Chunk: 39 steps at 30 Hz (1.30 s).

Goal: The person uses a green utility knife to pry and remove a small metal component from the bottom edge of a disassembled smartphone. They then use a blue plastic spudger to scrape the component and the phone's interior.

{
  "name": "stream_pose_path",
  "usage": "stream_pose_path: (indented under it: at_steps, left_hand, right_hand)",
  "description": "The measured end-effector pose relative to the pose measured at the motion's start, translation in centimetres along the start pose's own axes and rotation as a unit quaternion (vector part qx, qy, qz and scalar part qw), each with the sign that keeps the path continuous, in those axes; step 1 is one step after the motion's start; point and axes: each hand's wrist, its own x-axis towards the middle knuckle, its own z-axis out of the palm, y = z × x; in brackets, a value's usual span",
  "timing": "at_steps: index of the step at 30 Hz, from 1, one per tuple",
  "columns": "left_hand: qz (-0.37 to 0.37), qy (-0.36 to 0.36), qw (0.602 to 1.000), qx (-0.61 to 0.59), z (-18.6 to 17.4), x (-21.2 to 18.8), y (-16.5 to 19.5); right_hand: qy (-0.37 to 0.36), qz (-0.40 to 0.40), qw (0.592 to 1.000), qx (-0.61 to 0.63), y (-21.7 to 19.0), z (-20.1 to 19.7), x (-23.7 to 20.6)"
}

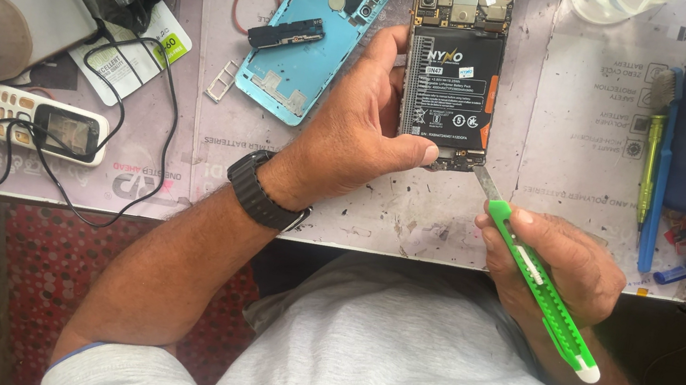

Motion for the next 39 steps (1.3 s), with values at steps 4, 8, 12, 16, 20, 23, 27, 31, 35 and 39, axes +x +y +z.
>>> stream_pose_path:
  at_steps: [4,8,12,16,20,23,27,31,35,39]
  left_hand:
    - [-0.008,0.002,1.0,-0.014,0.0,0.0,0.0]
    - [-0.006,0.008,1.0,0.004,0.1,0.1,0.2]
    - [-0.014,0.015,1.0,-0.004,0.2,0.0,0.5]
    - [-0.019,0.024,0.999,-0.017,0.4,0.0,0.8]
    - [-0.021,0.024,0.999,-0.027,0.4,0.0,0.8]
    - [-0.018,0.022,0.999,-0.031,0.3,-0.1,0.7]
    - [-0.013,0.018,0.999,-0.036,0.3,0.0,0.5]
    - [-0.017,0.019,0.999,-0.035,0.3,0.1,0.5]
    - [-0.019,0.021,0.999,-0.035,0.4,0.0,0.7]
    - [-0.041,0.022,0.997,-0.053,0.5,0.0,0.8]
  right_hand:
    - [-0.003,-0.013,1.0,-0.01,0.0,-0.1,0.0]
    - [-0.004,-0.021,1.0,-0.02,0.2,0.3,-0.3]
    - [0.049,0.059,0.99,0.115,-0.3,1.4,-1.4]
    - [0.045,0.099,0.99,0.085,-0.9,1.7,-2.1]
    - [0.051,0.099,0.988,0.108,-1.2,1.7,-2.0]
    - [0.026,0.098,0.994,0.027,-1.7,1.5,-1.7]
    - [0.013,0.103,0.994,0.021,-2.0,1.3,-1.3]
    - [0.01,0.109,0.994,0.019,-2.1,1.3,-1.3]
    - [0.046,0.091,0.994,0.024,-1.7,1.9,-1.7]
    - [0.071,0.07,0.993,0.061,-0.9,2.4,-2.1]
